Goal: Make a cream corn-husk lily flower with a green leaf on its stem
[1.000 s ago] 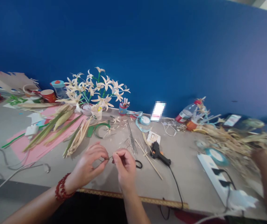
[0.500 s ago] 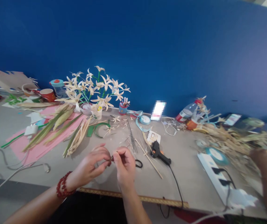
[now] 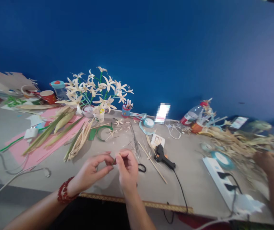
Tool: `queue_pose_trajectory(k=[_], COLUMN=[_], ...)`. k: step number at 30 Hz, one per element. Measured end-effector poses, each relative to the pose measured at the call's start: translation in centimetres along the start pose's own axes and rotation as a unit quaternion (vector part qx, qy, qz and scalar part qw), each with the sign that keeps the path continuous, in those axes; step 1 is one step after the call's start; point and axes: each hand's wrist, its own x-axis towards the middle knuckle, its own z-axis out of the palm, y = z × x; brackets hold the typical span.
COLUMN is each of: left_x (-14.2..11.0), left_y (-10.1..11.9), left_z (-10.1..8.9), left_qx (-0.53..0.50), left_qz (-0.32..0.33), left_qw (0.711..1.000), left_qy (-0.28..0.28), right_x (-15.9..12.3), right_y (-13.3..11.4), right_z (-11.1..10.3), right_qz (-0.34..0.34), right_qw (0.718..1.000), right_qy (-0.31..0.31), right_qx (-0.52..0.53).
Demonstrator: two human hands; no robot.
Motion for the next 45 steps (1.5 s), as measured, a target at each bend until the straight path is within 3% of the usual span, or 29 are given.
queue_pose_trajectory(k=[4, 13, 23, 33, 45], left_x=[0.2, 0.5, -0.3, 0.8, -0.1], left_y=[0.2, 0.1, -0.6, -0.5, -0.9], left_z=[0.3, 0.6, 0.4, 0.8, 0.5], left_qx=[0.000, -0.025, -0.008, -0.034, -0.022], left_qz=[0.004, 0.079, -0.001, 0.004, -0.045], left_qw=[1.000, 0.996, 1.000, 0.999, 0.999], left_qy=[0.010, 0.037, 0.028, 0.028, -0.004], right_x=[0.2, 0.0, 0.1, 0.0, -0.3], right_y=[0.0, 0.4, 0.4, 0.9, 1.6], right_z=[-0.2, -0.4, -0.3, -0.3, -0.4], right_qz=[-0.004, -0.032, -0.007, 0.000, 0.039], right_qw=[1.000, 0.999, 1.000, 1.000, 0.998], right_qy=[-0.001, 0.028, 0.019, 0.027, 0.038], right_qx=[-0.007, 0.007, 0.008, 0.001, 0.008])
